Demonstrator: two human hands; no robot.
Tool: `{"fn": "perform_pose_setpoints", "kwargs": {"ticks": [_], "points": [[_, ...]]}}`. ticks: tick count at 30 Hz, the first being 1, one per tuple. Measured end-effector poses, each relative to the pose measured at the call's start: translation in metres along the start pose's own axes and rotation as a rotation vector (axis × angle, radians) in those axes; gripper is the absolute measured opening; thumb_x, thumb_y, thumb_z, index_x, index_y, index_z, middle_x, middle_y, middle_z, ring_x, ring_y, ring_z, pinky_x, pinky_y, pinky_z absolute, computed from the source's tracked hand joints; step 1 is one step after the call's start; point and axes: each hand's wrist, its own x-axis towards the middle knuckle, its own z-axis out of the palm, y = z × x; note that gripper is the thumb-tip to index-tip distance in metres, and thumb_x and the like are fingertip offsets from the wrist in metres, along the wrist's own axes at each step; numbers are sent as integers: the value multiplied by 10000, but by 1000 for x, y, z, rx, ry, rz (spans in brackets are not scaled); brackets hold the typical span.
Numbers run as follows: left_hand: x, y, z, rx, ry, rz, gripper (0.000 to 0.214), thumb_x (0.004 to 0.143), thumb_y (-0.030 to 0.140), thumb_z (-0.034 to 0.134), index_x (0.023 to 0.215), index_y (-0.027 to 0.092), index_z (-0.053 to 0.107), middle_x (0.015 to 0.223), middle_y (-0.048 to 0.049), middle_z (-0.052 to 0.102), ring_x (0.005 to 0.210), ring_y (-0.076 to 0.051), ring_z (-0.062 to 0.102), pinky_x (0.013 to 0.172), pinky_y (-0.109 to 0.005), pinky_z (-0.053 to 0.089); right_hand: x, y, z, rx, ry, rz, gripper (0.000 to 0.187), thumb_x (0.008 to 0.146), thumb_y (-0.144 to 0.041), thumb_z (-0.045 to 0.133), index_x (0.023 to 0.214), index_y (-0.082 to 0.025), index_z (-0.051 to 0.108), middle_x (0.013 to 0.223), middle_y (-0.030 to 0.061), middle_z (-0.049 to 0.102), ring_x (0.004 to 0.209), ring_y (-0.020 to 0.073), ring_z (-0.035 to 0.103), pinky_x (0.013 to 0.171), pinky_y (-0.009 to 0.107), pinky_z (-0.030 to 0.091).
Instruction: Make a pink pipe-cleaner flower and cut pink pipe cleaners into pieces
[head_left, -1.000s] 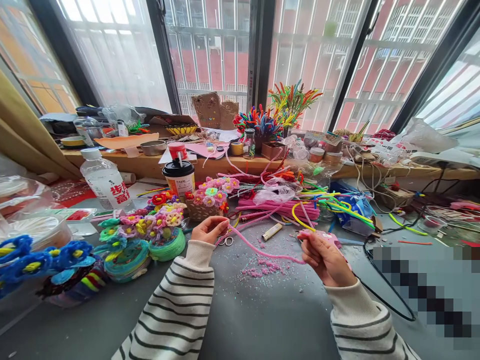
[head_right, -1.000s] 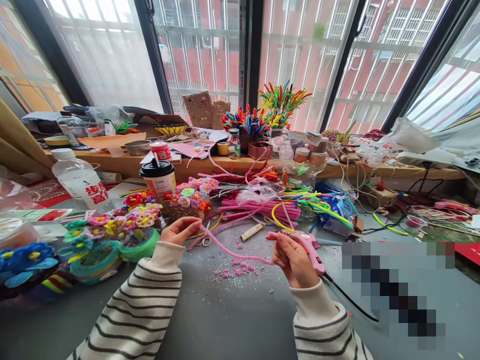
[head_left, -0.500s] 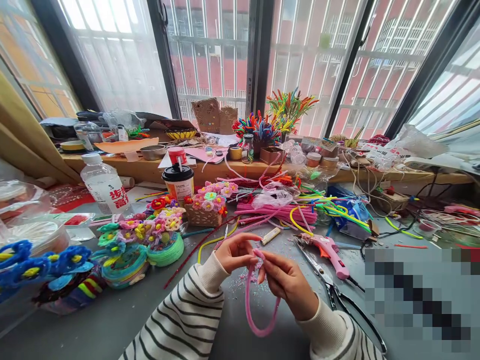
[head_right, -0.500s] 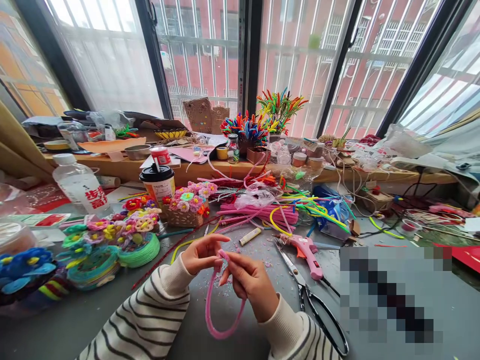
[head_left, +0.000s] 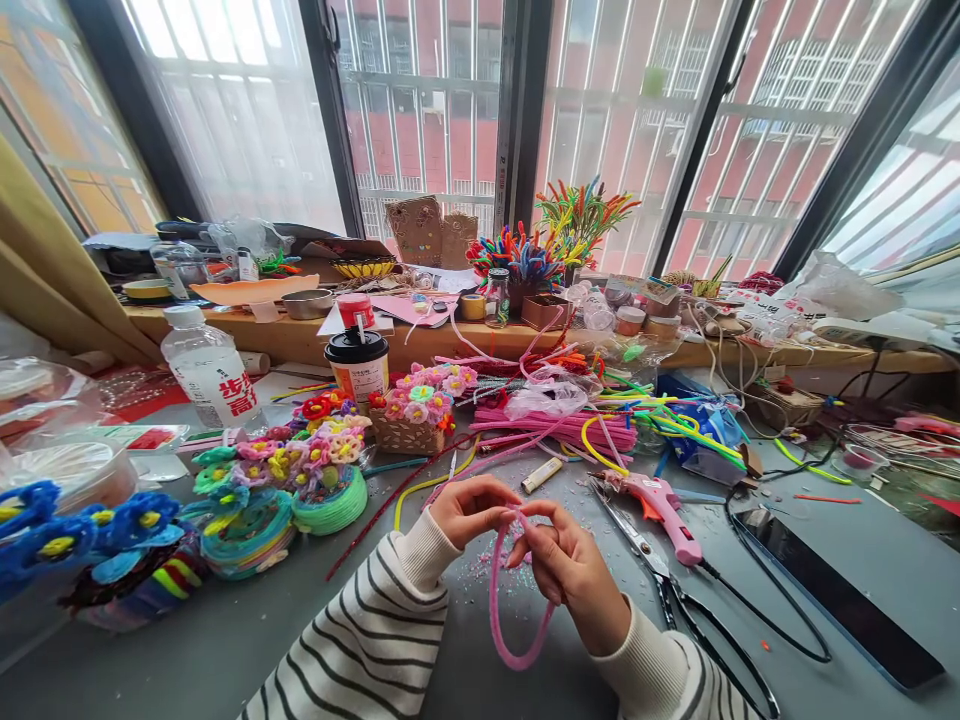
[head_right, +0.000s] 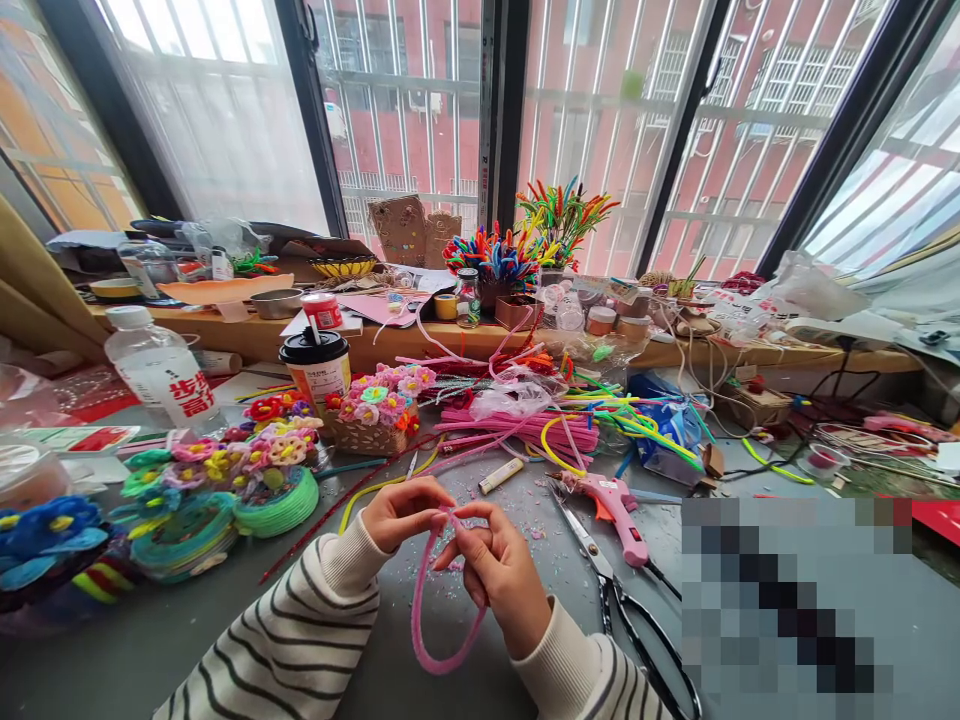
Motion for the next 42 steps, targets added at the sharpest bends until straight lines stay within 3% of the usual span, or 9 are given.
{"fn": "perform_pose_setpoints", "kwargs": {"ticks": [6, 11, 15, 19, 26, 32, 36, 39, 42], "points": [[0, -1, 2, -52, 23, -37, 105, 591, 170, 603, 618, 98, 531, 526, 21, 539, 474, -54, 494, 471, -164, 395, -1, 5, -2, -40, 4, 89, 232, 729, -385, 461, 770, -167, 392, 547, -11, 571, 253, 23, 370, 246, 125, 173], [1, -3, -3, -11, 157, -3, 165, 572, 224, 617, 587, 107, 501, 471, 28, 541, 427, -63, 488, 442, -179, 390, -3, 3, -3, -141, 46, 100, 276, 723, -417, 447, 762, -144, 458, 609, 4, 557, 338, 32, 413, 295, 134, 247], [1, -3, -9, 65, 294, 55, 168, 583, 243, 605, 598, 111, 503, 475, 30, 538, 433, -63, 483, 455, -186, 397, -6, -1, -2, -193, -70, 140, 300, 676, -387, 527, 825, -141, 439, 608, 16, 572, 424, 57, 438, 356, 148, 270], [0, -3, -11, 122, 322, 78, 168, 591, 248, 598, 610, 111, 501, 481, 27, 539, 439, -65, 484, 459, -190, 400, -10, -5, -3, -251, -177, 148, 327, 647, -339, 573, 860, -132, 434, 604, 15, 566, 534, 101, 495, 486, 200, 333], [1, -3, -10, 115, 399, 68, 224, 566, 307, 604, 584, 122, 478, 441, 38, 530, 412, -64, 481, 441, -183, 406, -7, -9, -11, -437, -114, 58, 312, 761, -393, 392, 826, -125, 537, 483, -49, 377, 435, 68, 363, 460, 198, 304], [0, -6, -8, 189, 463, 51, 231, 540, 320, 615, 546, 130, 485, 413, 40, 524, 375, -69, 483, 407, -179, 409, -5, -7, -24, -663, -16, 30, 339, 781, -404, 336, 862, -139, 532, 440, -56, 344, 362, 72, 327, 376, 193, 255], [0, -10, -12, 407, 472, 51, 229, 570, 351, 583, 539, 139, 500, 423, 28, 526, 374, -82, 493, 406, -189, 414, -4, -11, -32, -927, 28, -107, 288, 773, -368, 371, 757, -149, 558, 540, -8, 452, 487, 105, 394, 458, 206, 291], [0, -12, -15, 665, 435, 125, 234, 607, 362, 548, 527, 146, 501, 405, 28, 508, 352, -77, 471, 394, -182, 385, -3, -14, -37, -1079, 12, -133, 314, 782, -363, 353, 699, -150, 568, 541, 3, 489, 499, 118, 426, 477, 211, 300], [1, -14, -18, 737, 393, 179, 231, 633, 357, 523, 534, 151, 489, 402, 35, 490, 344, -67, 446, 390, -175, 368, -3, -13, -41, -1190, -11, -161, 340, 791, -364, 336, 671, -154, 575, 536, 9, 515, 498, 123, 452, 479, 210, 302]]}}
